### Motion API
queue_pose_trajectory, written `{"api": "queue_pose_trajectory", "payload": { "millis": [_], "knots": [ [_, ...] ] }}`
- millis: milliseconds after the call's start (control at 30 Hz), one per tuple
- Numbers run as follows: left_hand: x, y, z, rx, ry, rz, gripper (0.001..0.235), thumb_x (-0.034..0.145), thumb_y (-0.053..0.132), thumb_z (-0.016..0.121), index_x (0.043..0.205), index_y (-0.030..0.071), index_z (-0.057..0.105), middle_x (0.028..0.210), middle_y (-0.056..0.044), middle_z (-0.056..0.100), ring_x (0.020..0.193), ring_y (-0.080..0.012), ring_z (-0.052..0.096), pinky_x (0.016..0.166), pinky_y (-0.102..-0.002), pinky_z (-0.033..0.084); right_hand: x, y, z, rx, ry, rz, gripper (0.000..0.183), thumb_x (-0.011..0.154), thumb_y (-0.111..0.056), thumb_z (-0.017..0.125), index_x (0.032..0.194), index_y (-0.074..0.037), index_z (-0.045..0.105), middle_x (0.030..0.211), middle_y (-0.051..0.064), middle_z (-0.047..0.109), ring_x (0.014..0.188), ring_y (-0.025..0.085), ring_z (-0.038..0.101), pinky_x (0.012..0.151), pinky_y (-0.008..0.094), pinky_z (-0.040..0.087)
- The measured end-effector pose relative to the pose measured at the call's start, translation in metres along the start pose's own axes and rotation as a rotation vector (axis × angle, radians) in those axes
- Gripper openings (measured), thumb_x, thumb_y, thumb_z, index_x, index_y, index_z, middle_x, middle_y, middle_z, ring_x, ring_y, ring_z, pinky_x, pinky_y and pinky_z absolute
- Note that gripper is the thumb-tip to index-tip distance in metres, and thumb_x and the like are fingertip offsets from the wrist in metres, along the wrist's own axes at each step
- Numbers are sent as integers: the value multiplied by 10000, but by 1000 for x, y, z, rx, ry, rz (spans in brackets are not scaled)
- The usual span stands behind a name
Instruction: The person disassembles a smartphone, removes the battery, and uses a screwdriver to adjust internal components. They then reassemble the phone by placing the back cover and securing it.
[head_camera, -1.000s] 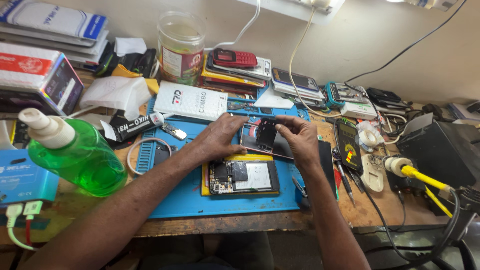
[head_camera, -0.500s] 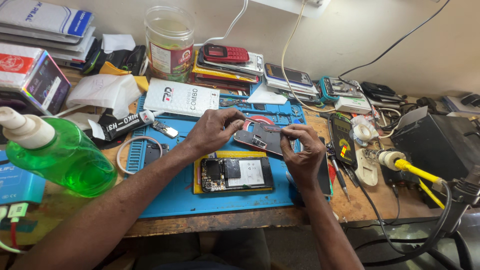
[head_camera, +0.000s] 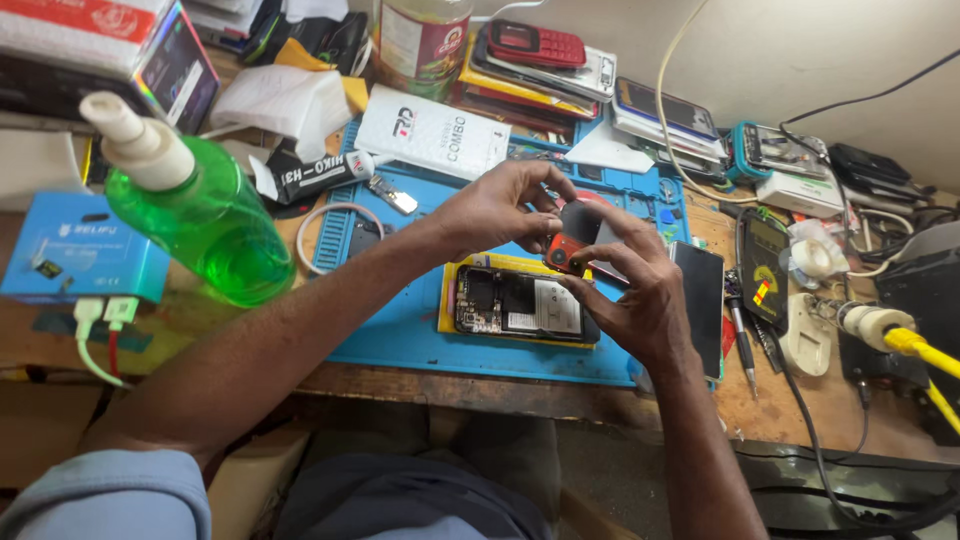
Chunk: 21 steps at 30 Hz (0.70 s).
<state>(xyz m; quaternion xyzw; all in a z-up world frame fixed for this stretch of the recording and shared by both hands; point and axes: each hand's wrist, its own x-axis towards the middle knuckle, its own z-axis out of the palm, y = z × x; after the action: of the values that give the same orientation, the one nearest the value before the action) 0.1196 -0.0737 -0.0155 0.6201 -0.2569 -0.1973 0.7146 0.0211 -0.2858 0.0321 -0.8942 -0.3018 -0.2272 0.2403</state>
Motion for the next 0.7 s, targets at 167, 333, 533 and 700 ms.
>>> {"api": "queue_pose_trajectory", "payload": {
  "millis": [167, 333, 533, 700],
  "knots": [
    [-36, 21, 6, -32, -29, 30, 338, 951, 51, 688, 1268, 6, 578, 956, -100, 711, 783, -119, 711, 668, -260, 618, 1, -19, -7, 104, -86, 31, 379, 723, -170, 908, 1068, -132, 756, 1401, 124, 644, 1329, 317, 606, 1077, 455, 511],
    [-73, 36, 9, 235, 76, 31, 438, 933, 107, 676, 1345, 32, 548, 1090, -112, 742, 832, -149, 760, 720, -294, 639, -3, -17, -9, 164, -81, 2, 427, 720, -169, 906, 1105, -122, 728, 1378, 143, 669, 1318, 308, 627, 1105, 448, 505],
    [-145, 53, -1, 740, 324, 225, 423, 856, 110, 748, 1260, 53, 636, 1155, -119, 746, 972, -237, 738, 797, -369, 583, -29, 27, -43, -21, -183, 357, 503, 670, -214, 905, 1119, -91, 714, 1250, 135, 713, 1173, 269, 684, 1005, 412, 533],
    [-185, 35, 14, 734, 433, 93, 412, 816, 148, 763, 1210, 78, 663, 1039, -85, 758, 912, -209, 740, 790, -361, 582, -52, 46, -46, -183, -234, 294, 344, 713, -249, 878, 1016, -106, 801, 1234, 146, 717, 1129, 350, 647, 951, 455, 478]
  ]
}}
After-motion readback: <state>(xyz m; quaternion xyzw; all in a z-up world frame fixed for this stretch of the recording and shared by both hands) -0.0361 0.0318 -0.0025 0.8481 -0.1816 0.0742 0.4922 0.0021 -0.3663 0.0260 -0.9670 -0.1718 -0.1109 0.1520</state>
